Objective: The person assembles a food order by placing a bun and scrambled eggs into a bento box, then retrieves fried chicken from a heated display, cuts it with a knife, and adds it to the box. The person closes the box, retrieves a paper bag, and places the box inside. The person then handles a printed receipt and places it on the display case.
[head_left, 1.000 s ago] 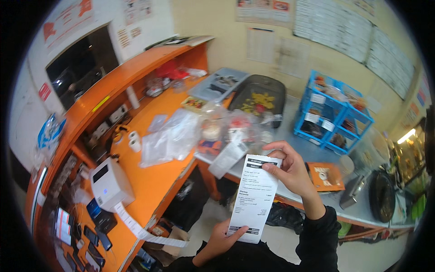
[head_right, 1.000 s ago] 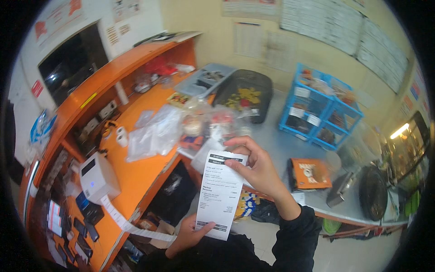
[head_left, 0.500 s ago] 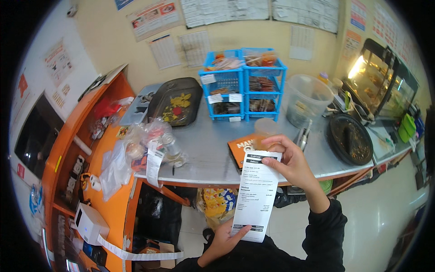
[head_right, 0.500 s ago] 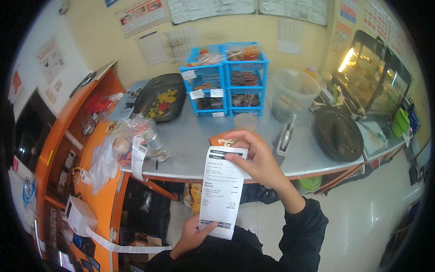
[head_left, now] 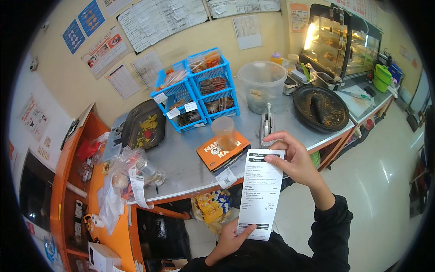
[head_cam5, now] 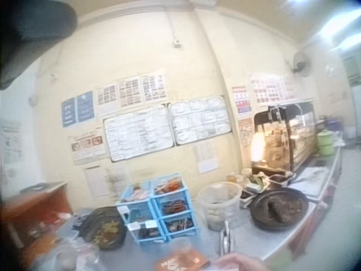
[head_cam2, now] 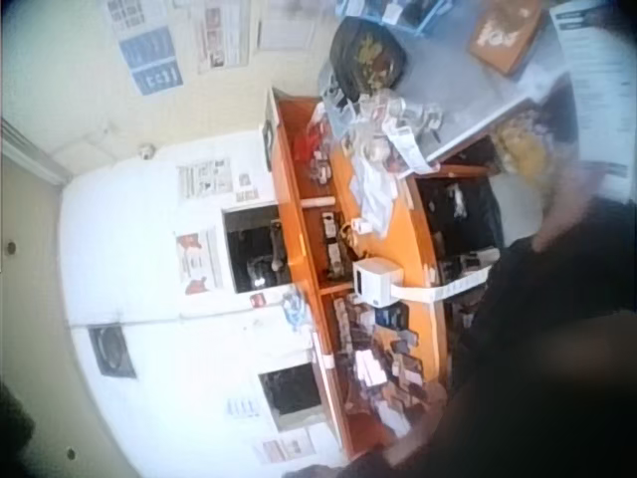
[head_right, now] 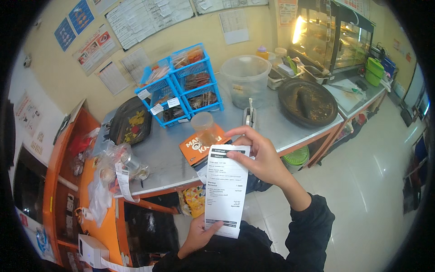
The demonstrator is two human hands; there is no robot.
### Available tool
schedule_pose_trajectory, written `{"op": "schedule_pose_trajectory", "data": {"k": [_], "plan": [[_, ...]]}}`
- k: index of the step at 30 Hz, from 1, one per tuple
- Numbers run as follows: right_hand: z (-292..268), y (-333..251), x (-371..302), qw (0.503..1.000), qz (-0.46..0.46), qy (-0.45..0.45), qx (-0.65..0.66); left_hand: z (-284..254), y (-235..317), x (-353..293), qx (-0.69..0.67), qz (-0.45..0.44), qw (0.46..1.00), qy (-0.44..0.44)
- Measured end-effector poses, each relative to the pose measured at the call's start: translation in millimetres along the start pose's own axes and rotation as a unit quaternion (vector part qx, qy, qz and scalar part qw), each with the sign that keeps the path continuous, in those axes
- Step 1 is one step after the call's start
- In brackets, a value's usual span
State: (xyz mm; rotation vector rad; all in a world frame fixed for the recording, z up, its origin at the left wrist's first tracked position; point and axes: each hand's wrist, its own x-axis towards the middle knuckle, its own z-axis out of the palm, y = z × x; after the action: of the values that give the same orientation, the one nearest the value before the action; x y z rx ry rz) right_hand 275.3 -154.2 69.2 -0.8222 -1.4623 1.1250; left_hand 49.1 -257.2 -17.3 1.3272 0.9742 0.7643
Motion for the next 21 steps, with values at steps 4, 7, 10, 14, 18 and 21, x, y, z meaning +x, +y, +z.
{"op": "schedule_pose_trajectory", "data": {"k": [4,7,10,14,18,21], "plan": [[19.1,-8.8,0.0,1.000,-0.023,-0.004,-0.021,-18.3,2.2,-11.2,0.012,-0.023,1.000,-0.014],[50.8,-11.9,9.8,1.000,-0.021,-0.019,-0.014,-41.7,4.8,-27.4,-0.001,0.000,1.000,-0.001],[102.6,-8.2,29.2,0.998,-0.025,-0.049,-0.014,-73.9,1.0,-54.0,-0.004,0.032,0.999,0.044],[187.7,2.3,55.3,0.991,-0.043,-0.126,-0.003,-113.2,-12.9,-103.5,-0.030,0.046,0.989,0.134],[265.2,4.2,67.5,0.982,-0.040,-0.182,-0.035,-149.8,-21.3,-145.2,-0.053,0.051,0.976,0.206],[304.4,0.6,66.6,0.979,-0.050,-0.188,-0.062,-170.1,-22.4,-169.2,-0.087,0.040,0.968,0.232]]}}
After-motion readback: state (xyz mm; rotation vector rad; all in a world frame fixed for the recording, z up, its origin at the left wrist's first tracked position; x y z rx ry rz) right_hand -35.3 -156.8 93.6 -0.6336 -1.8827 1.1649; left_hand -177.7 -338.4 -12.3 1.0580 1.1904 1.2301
